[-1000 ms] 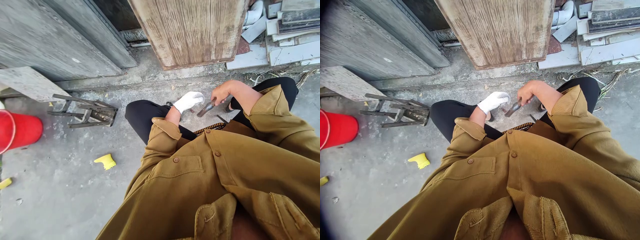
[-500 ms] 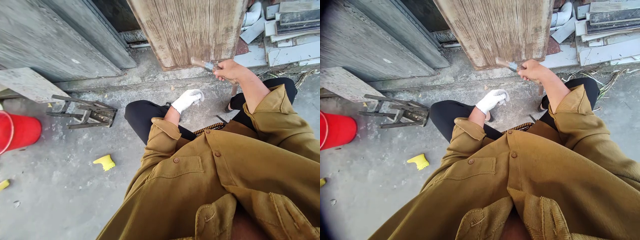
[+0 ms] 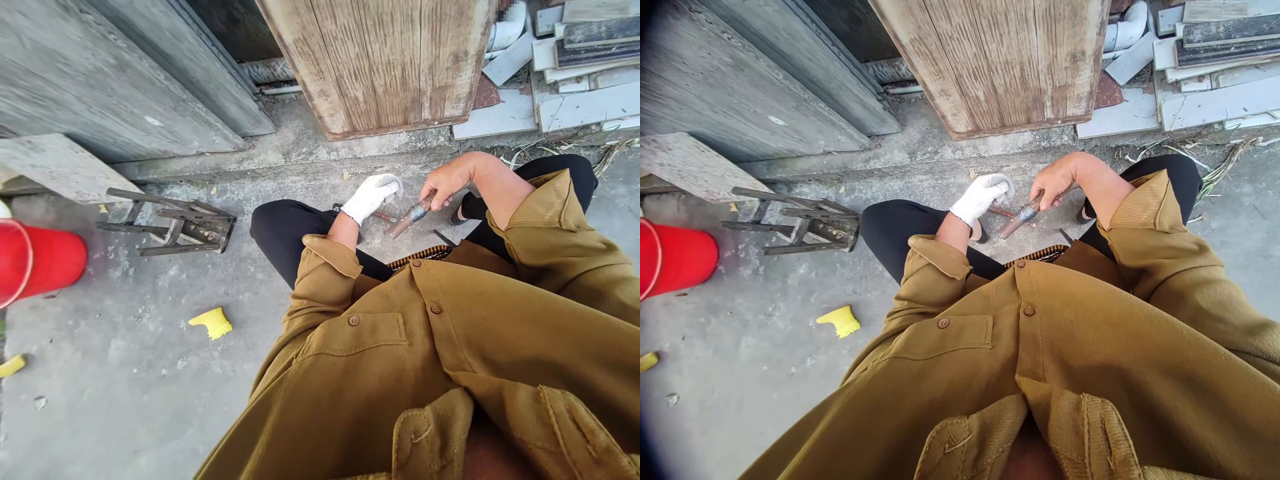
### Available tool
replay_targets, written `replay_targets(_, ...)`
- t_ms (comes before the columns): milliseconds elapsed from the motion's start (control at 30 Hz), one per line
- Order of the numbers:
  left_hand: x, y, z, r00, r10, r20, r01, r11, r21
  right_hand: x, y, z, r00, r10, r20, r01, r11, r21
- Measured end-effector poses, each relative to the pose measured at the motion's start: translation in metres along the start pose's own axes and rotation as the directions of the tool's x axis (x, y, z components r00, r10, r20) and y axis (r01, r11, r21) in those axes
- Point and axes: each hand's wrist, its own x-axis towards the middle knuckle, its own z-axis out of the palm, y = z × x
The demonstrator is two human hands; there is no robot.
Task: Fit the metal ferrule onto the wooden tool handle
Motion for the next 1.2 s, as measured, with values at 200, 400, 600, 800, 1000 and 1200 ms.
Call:
replay_targets(200,0.005,-0.009,0.004,0.999,-0.026,-0.047,0.025,1.000,-0.016,-0.021,0.009,-0.014,0.897,-0.307,-0.319,0.374,0.911,0.173)
replay_targets(400,0.000,-0.008,0.010,0.987,0.032,0.160,-0.024,0.998,-0.051,-0.011,0.027,-0.028,0.555,0.067,-0.829,0.479,0.789,0.384)
replay_targets(600,-0.004,0.003,0.009,0.991,0.067,0.117,-0.064,0.997,-0.034,0.011,0.026,-0.025,0.718,0.183,-0.671,-0.307,0.949,-0.070)
replay_targets(800,-0.006,0.010,-0.004,0.993,0.090,-0.074,-0.090,0.996,-0.007,0.016,0.010,0.002,0.978,0.149,-0.143,-0.162,0.983,-0.082)
replay_targets(1000,0.003,-0.005,-0.004,0.973,0.035,-0.228,-0.014,0.996,0.091,-0.015,0.000,-0.004,0.980,-0.196,-0.029,0.198,0.963,0.185)
replay_targets(1200,0.003,-0.010,0.011,0.998,0.012,0.055,-0.014,0.999,0.029,-0.033,0.026,-0.022,0.743,-0.186,-0.643,0.432,0.867,0.247)
